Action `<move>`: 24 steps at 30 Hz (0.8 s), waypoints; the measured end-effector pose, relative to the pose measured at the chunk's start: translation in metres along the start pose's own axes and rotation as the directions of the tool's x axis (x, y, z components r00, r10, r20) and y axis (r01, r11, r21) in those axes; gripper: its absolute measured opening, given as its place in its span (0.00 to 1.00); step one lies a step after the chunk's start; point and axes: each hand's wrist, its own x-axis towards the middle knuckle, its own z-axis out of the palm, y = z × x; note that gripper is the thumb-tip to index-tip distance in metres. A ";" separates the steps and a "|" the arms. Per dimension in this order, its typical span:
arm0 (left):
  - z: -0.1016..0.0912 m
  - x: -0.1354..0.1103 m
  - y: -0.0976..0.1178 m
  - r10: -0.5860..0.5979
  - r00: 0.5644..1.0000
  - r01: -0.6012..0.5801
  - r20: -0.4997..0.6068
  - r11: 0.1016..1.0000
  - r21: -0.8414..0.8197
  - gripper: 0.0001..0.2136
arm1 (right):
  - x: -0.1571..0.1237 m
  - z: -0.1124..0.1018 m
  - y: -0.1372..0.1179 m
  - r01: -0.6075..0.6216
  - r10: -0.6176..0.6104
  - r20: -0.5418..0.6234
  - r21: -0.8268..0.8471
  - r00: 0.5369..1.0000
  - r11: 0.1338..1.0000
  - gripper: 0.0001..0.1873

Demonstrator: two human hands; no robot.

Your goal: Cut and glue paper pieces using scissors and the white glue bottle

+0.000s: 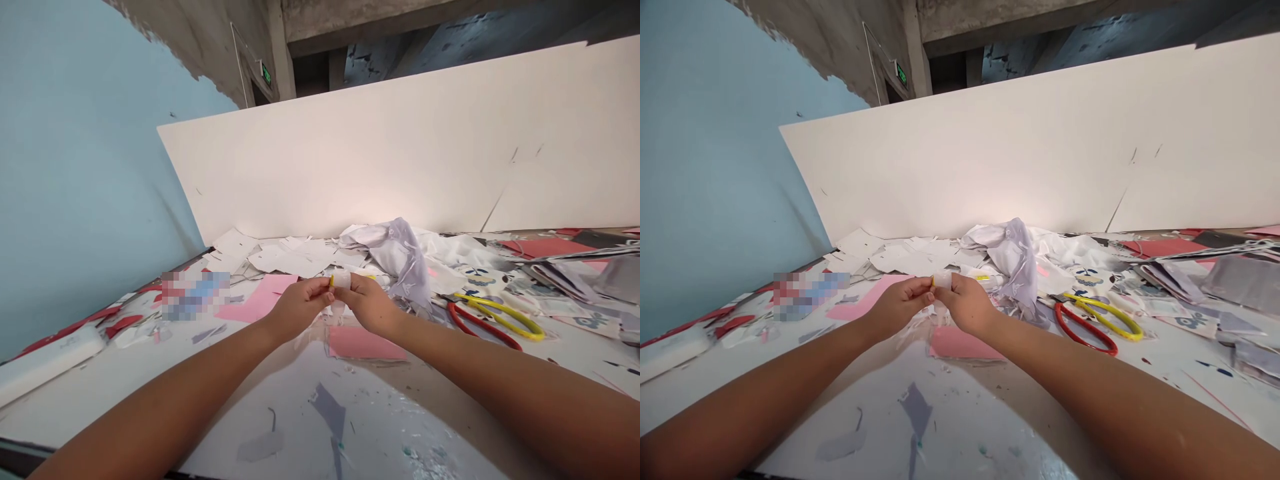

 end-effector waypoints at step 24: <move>0.007 -0.008 -0.013 0.015 0.991 -0.013 -0.133 1.000 0.020 0.09 | -0.001 0.008 0.003 0.055 -0.056 -0.003 -0.148 0.998 0.987 0.09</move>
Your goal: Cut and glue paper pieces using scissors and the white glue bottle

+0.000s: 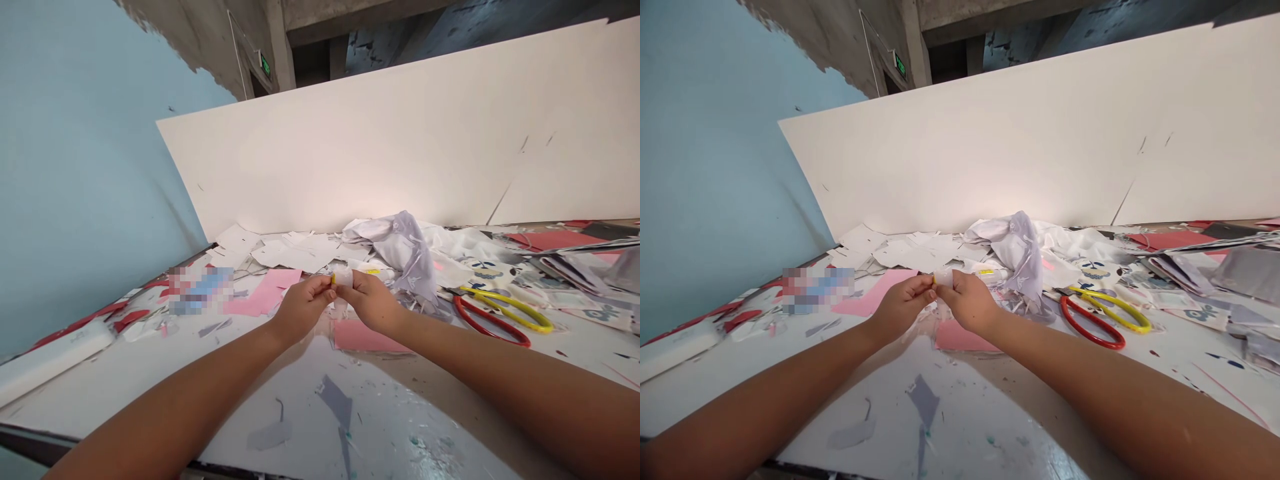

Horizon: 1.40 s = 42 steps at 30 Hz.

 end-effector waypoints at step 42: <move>-0.005 -0.007 0.008 0.000 1.000 -0.003 0.017 0.988 0.157 0.08 | -0.009 0.002 -0.003 -0.044 0.043 0.008 0.043 0.999 0.998 0.10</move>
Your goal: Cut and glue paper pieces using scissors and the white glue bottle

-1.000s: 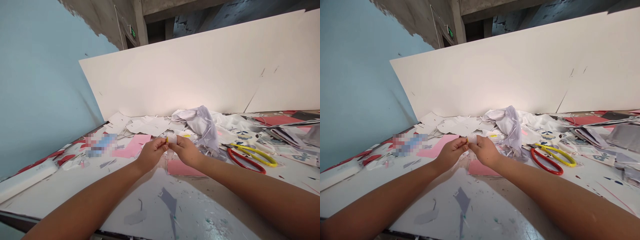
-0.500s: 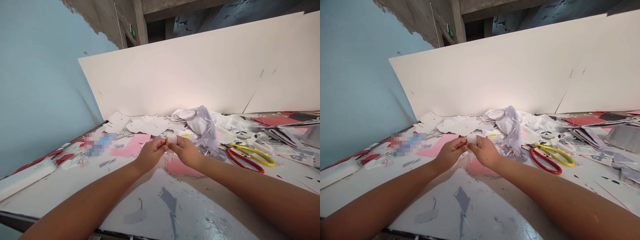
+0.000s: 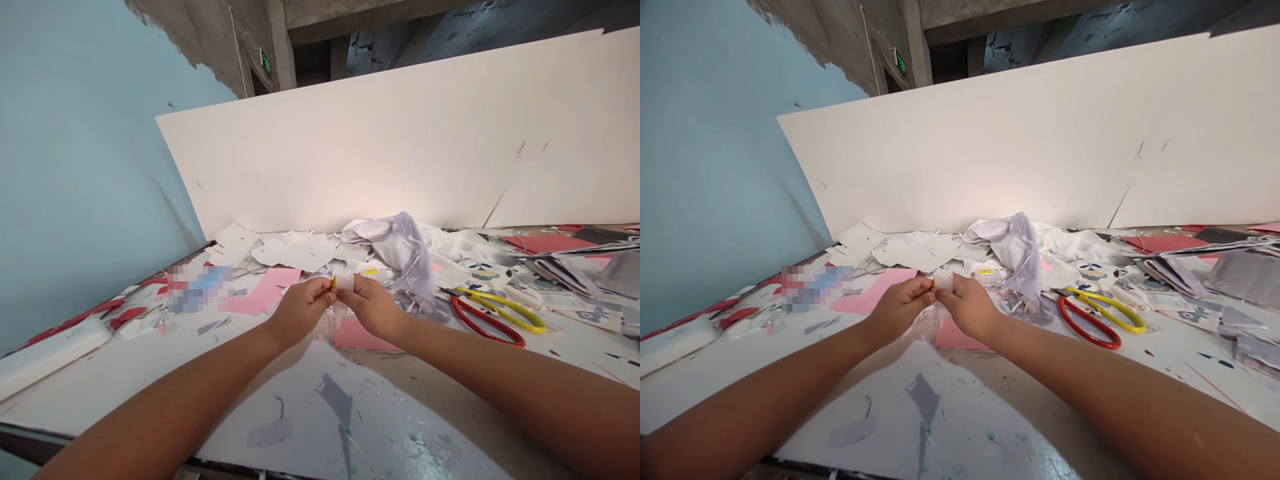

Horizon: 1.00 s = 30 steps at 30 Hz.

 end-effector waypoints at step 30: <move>-0.002 -0.004 0.005 -0.018 0.997 0.014 0.073 0.998 0.062 0.09 | -0.011 0.001 -0.007 -0.122 0.117 0.037 0.199 0.992 0.972 0.08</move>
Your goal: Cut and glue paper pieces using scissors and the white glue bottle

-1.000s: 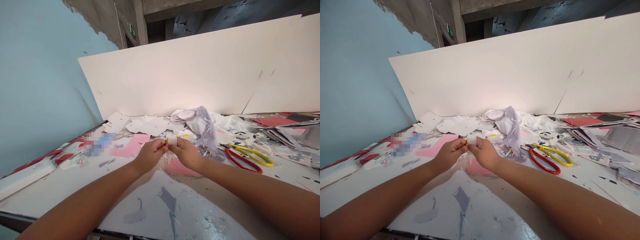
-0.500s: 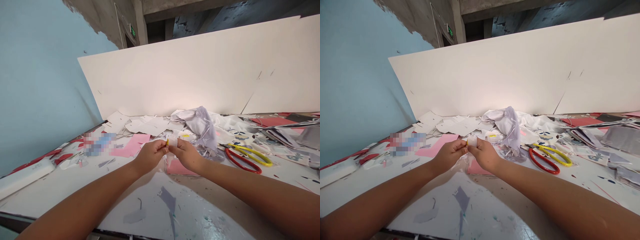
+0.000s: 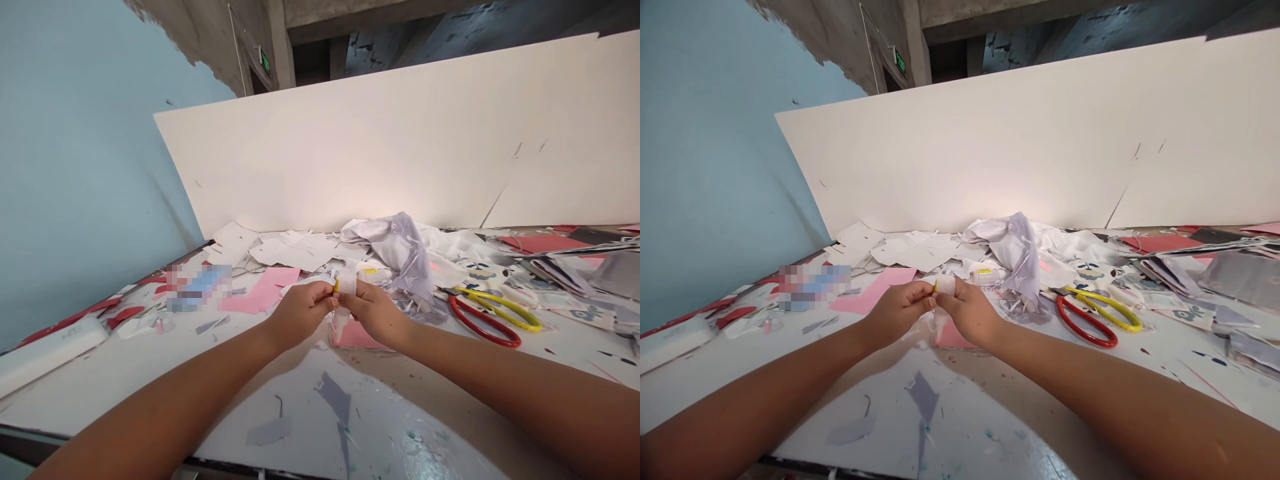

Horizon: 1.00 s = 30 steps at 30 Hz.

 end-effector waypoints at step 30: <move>0.027 0.017 0.021 0.032 0.997 -0.035 0.065 0.998 0.052 0.08 | -0.015 -0.033 0.015 -0.031 0.031 -0.006 0.020 0.999 0.999 0.09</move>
